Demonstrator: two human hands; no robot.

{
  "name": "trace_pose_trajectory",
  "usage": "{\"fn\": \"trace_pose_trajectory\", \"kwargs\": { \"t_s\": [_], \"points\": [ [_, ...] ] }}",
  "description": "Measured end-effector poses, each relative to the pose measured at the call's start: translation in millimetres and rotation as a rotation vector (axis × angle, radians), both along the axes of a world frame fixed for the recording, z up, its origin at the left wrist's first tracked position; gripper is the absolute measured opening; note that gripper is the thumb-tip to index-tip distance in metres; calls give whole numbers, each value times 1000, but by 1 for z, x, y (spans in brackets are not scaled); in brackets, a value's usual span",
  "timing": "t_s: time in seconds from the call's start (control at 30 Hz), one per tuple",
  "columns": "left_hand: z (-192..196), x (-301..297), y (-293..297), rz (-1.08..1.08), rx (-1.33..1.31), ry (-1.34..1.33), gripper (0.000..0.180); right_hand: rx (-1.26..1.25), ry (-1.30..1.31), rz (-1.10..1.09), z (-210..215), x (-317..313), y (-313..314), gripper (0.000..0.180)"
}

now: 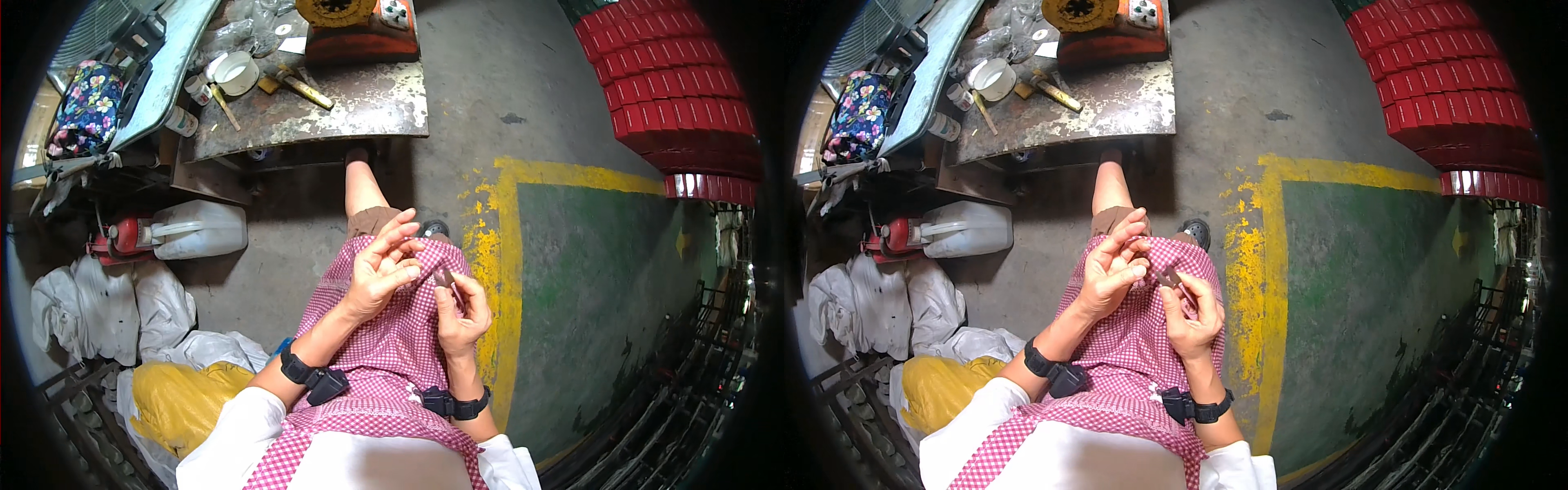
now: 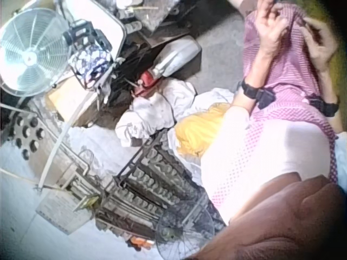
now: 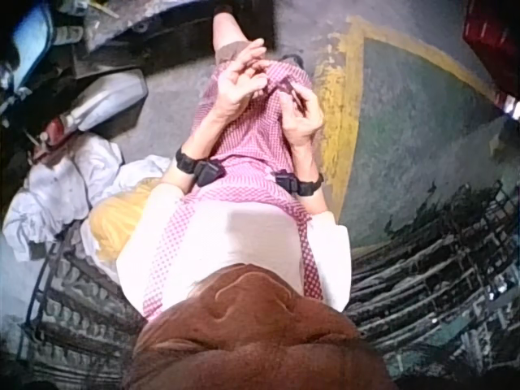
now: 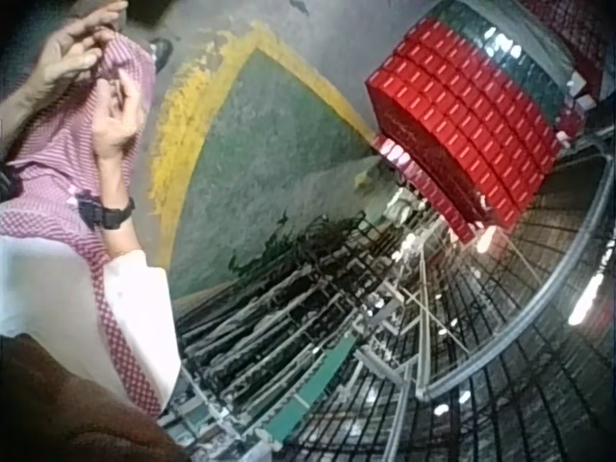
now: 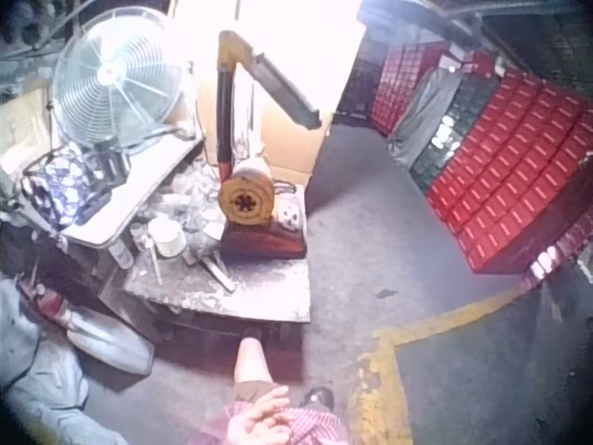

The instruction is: Trim and clean excess material from a shoe component using hand snips.

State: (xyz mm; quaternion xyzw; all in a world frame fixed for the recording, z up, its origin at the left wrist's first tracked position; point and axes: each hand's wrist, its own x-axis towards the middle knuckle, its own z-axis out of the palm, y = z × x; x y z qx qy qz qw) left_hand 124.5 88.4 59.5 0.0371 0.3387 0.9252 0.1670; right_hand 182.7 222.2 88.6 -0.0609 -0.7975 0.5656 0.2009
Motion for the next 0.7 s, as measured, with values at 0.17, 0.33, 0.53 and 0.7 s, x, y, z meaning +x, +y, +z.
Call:
{"fn": "trace_pose_trajectory", "kwargs": {
  "t_s": [0.17,0.33,0.53,0.7],
  "points": [
    [3,-1,1,-14,-11,8,55,127,24,69,-1,-2,-1,26],
    [2,-1,0,-34,-17,19,56,77,13,69,-5,-2,-5,26],
    [3,-1,0,-29,-42,52,57,62,23,54,-7,-3,-6,26],
    [2,0,1,-24,-65,70,57,69,26,45,-9,-3,-6,25]
  ]
}}
